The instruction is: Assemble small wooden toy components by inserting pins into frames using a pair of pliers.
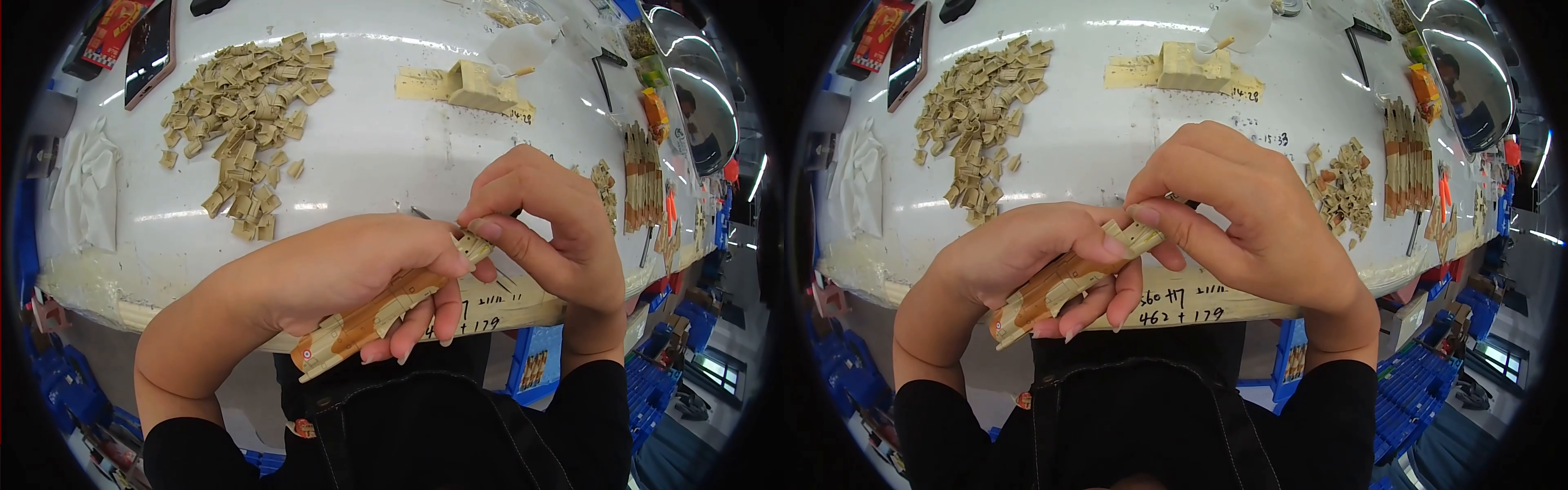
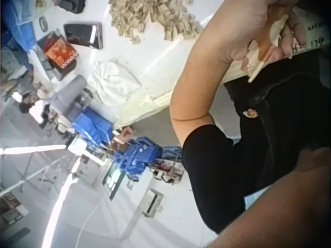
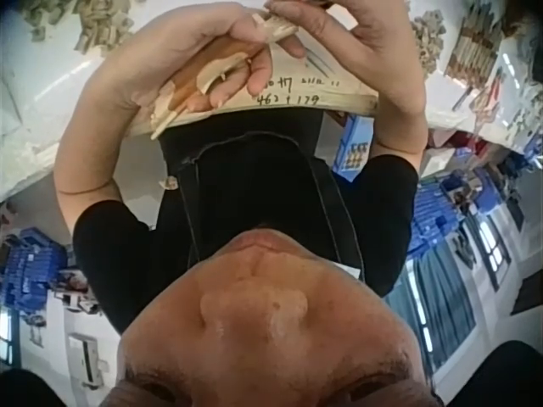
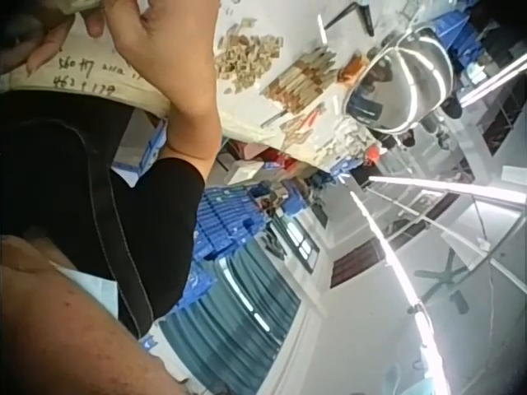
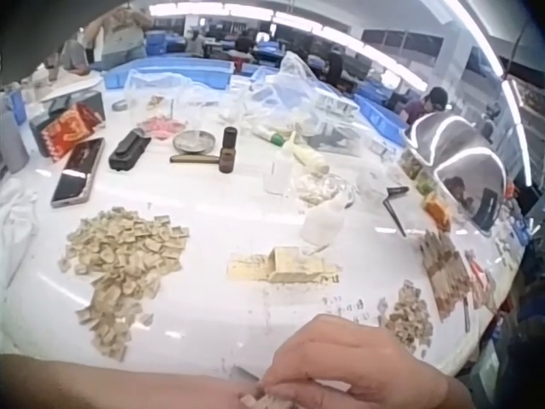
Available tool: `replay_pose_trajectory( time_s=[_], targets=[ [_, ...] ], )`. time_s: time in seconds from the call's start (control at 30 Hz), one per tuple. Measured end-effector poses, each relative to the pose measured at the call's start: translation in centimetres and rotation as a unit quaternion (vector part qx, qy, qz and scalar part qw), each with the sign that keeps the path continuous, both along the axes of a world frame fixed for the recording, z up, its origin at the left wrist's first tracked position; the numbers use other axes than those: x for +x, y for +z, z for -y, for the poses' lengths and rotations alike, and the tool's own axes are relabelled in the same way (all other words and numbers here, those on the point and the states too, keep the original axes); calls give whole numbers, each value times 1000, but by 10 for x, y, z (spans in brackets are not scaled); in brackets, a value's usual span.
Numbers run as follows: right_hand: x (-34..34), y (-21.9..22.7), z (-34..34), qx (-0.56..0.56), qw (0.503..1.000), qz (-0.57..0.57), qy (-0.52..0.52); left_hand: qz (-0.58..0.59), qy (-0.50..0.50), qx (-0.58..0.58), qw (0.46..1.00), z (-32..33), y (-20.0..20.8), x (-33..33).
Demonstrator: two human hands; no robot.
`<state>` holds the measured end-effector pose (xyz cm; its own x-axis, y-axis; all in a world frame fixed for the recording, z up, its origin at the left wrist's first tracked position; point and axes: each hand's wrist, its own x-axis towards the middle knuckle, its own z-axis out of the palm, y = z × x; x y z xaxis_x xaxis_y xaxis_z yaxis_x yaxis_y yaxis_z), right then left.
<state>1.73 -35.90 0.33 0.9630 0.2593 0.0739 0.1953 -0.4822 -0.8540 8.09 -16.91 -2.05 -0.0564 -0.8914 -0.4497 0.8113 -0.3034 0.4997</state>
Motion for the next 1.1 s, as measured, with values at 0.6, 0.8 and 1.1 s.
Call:
replay_pose_trajectory(
  time_s=[0.6,0.8,1.1],
  targets=[
    [27,-6,34,17,964,203,-170,5,70,-65,995,-1,6,0],
    [43,-21,47,-11,956,141,-256,195,58,22,979,4,22,-3],
    [54,-27,43,-108,944,210,-232,626,133,-1,769,4,11,-19]
  ],
)
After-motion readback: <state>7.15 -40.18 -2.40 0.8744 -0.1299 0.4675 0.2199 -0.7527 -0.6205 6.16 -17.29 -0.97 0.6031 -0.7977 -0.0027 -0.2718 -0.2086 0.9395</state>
